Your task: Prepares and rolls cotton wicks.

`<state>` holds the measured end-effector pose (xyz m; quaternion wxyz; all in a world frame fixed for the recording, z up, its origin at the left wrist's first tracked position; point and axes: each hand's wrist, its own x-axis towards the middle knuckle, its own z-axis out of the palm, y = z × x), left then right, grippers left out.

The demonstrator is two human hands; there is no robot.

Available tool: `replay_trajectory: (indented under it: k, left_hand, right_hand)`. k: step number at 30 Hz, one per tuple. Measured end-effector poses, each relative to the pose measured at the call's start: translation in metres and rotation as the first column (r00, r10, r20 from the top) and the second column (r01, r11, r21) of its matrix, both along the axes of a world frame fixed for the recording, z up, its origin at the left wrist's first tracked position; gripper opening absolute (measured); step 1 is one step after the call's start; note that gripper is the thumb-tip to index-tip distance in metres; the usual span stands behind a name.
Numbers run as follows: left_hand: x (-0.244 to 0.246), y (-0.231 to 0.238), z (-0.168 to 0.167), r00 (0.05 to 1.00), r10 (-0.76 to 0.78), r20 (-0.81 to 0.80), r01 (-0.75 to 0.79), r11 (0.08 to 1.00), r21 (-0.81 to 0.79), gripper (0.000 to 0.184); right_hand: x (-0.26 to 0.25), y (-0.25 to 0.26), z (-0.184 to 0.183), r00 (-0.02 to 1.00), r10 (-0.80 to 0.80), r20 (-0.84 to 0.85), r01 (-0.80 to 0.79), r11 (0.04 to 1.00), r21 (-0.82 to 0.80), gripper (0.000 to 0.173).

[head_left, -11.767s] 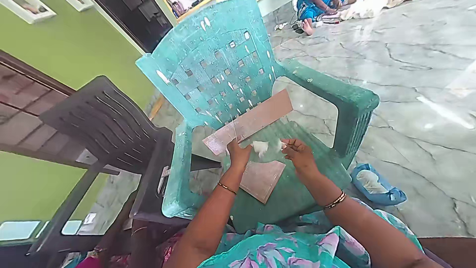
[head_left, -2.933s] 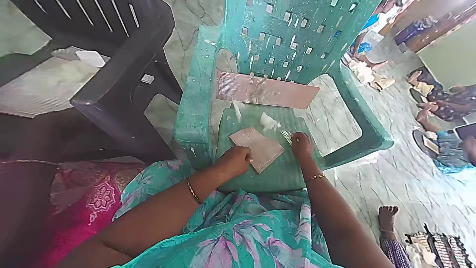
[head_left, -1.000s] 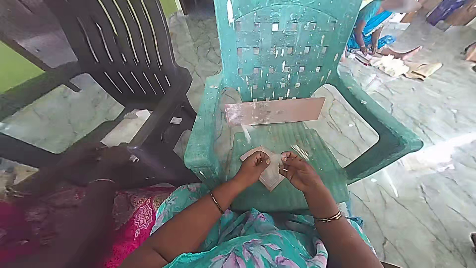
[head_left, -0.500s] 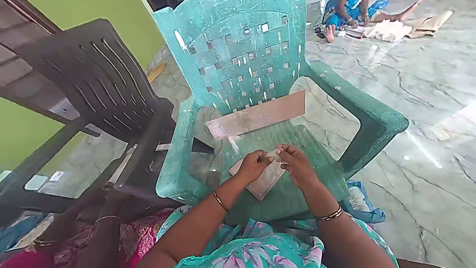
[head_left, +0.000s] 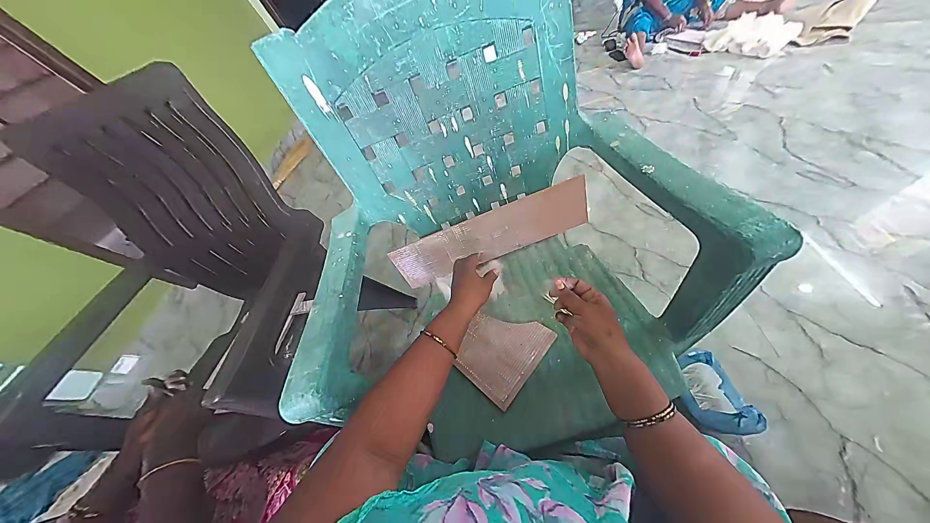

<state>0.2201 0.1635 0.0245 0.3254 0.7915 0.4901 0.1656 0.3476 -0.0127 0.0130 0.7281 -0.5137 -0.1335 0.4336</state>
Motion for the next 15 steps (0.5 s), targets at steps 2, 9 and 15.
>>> replay_trajectory:
  k: [2,9,15]
  left_hand:
    - [-0.001,0.006,-0.008,0.999,0.030,0.044,-0.030,1.000,0.008,0.061]
    - [-0.013,-0.061,0.025,0.974,-0.093,0.208,0.125,0.981,-0.149,0.035]
    - [-0.042,-0.089,0.037,0.931,-0.155,0.330,0.251,0.929,-0.271,0.024]
  right_hand:
    - [0.001,-0.001,0.002,0.999,0.028,0.036,-0.027,0.999,-0.019,0.016]
    - [-0.006,-0.005,0.002,0.966,0.139,0.218,-0.139,0.990,-0.018,0.028]
    - [-0.029,-0.012,-0.003,0.794,0.159,0.587,-0.176,0.984,-0.029,0.021]
